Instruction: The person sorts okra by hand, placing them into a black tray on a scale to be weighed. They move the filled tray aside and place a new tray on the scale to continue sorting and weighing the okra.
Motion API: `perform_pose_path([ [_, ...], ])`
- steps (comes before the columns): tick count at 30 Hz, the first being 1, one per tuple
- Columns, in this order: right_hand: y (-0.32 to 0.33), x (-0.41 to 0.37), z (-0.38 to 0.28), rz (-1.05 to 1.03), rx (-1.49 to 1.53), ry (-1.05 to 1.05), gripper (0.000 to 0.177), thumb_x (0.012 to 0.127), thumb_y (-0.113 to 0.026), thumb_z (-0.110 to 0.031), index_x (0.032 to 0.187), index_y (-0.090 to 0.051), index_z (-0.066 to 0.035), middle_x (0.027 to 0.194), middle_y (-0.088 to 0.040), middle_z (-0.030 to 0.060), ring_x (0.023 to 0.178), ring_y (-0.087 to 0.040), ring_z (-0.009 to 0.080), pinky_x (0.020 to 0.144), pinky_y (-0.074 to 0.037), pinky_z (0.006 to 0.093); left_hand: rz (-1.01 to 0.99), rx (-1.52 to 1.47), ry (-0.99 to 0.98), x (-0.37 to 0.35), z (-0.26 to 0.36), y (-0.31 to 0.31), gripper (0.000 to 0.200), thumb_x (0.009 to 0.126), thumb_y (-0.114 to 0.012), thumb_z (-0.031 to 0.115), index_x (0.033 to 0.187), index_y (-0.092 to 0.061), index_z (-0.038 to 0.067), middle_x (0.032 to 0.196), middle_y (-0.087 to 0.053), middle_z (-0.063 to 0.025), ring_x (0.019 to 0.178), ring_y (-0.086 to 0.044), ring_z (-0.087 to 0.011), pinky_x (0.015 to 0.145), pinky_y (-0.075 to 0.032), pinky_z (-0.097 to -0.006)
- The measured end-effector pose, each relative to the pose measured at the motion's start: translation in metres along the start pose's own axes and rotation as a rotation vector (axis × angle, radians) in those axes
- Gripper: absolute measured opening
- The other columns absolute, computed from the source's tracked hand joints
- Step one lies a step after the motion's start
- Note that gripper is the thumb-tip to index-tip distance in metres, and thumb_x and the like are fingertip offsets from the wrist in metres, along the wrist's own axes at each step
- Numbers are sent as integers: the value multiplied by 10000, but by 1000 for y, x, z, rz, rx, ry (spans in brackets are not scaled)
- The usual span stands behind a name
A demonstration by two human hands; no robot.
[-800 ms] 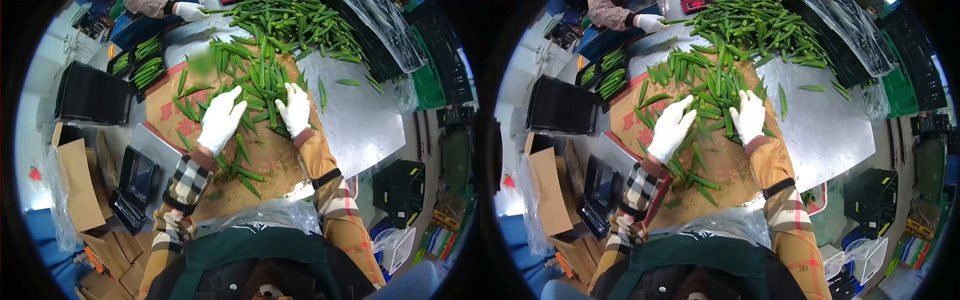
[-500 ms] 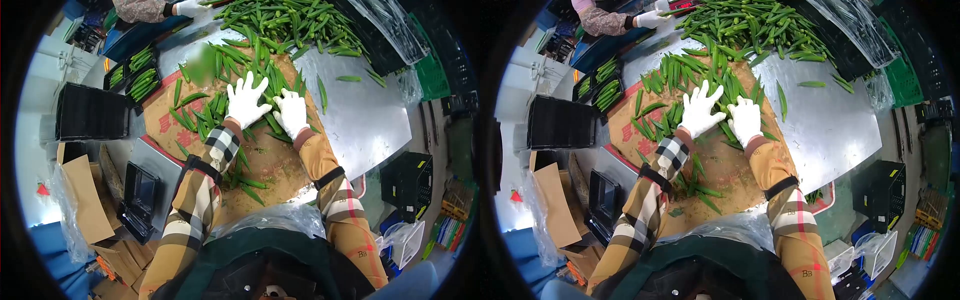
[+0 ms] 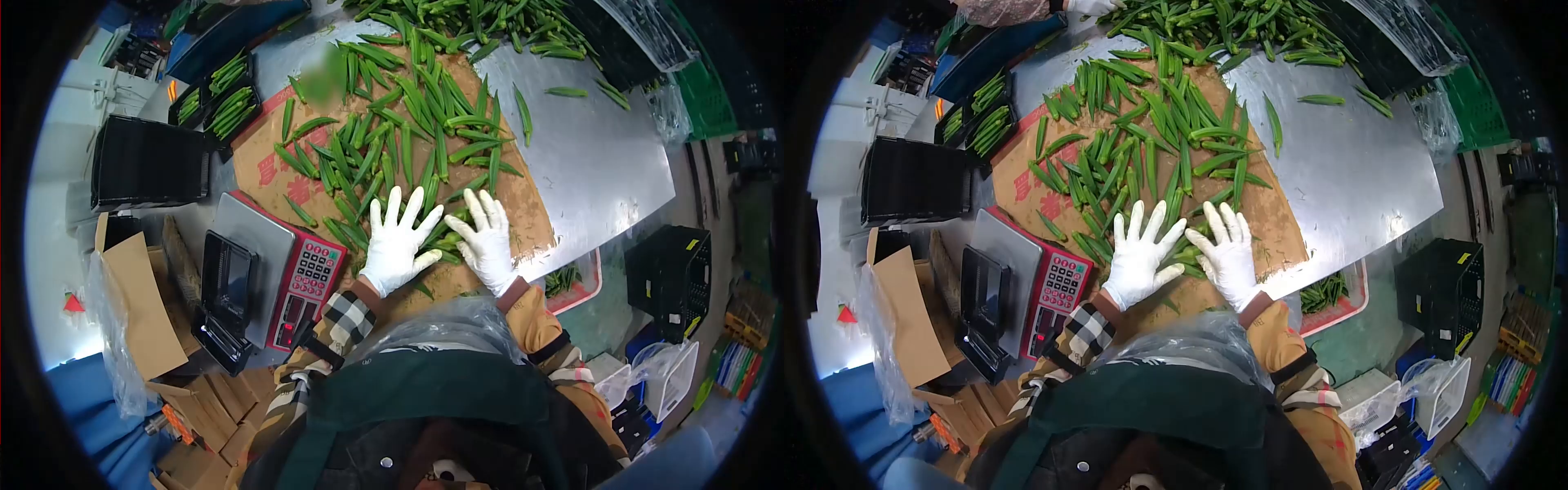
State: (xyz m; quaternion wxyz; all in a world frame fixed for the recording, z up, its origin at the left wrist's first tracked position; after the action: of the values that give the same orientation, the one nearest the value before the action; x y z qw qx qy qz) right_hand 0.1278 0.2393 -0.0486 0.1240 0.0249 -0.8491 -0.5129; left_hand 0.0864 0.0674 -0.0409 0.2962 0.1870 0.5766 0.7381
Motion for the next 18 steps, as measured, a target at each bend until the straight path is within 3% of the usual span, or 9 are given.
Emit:
perform_pose_path([
  [3,37,-23,16,236,87,51,483,777,-718,-67,1253,-669,-135,1414,-576,165,1297,-534,388,1115,-406,493,-30,-47,4,-18,0,8,835,865,-671,537,1584,-358,249,1665,-247,-140,1514,-175,-474,1177,-105,-702],
  [5,66,-55,35,303,380,-154,409,824,-681,-49,1232,-656,-54,1265,-662,175,1213,-602,375,1045,-469,465,-29,-43,46,-31,-8,12,831,871,-673,522,1584,-357,235,1676,-235,-119,1518,-178,-460,1179,-103,-698],
  [7,86,-109,71,272,170,-465,388,854,-670,-44,1240,-643,-5,1231,-672,193,1237,-592,362,1048,-463,467,-6,-125,90,-45,-17,17,782,901,-678,417,1582,-361,200,1661,-275,-124,1521,-213,-421,1201,-136,-645],
  [9,97,-155,109,242,-113,-616,456,836,-699,-41,1282,-624,19,1236,-661,219,1206,-600,372,1059,-446,463,159,-319,191,-61,-34,25,719,911,-695,292,1554,-410,142,1610,-372,-151,1500,-292,-401,1218,-205,-554],
  [11,103,-184,113,284,-508,-580,545,809,-728,-30,1331,-591,42,1246,-645,235,1182,-597,379,1062,-437,455,414,-486,288,-77,-56,25,540,959,-667,123,1474,-513,65,1494,-530,-148,1425,-445,-336,1192,-327,-410],
  [14,88,-180,111,266,-178,-633,576,815,-747,-64,1351,-572,52,1281,-622,250,1186,-585,381,1060,-440,451,546,-1002,535,-87,-85,14,419,1016,-591,68,1429,-548,14,1432,-579,-138,1331,-531,-203,1147,-388,-330],
  [18,40,-121,72,277,106,-469,425,841,-730,-83,1255,-661,-14,1231,-679,179,1169,-617,342,1036,-475,416,563,-944,532,-78,-82,26,362,1025,-595,106,1373,-605,7,1351,-636,-125,1233,-590,-189,1091,-434,-313],
])
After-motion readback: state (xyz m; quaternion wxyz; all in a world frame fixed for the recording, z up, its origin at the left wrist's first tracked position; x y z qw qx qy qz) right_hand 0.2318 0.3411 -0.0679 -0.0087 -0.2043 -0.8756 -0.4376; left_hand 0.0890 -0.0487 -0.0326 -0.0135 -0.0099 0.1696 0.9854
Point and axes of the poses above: each hand's wrist, its own x-axis towards the middle knuckle, its own y-axis out of the back of the hand, z = x × y, the point moved 5 cm from there along x, towards the middle knuckle
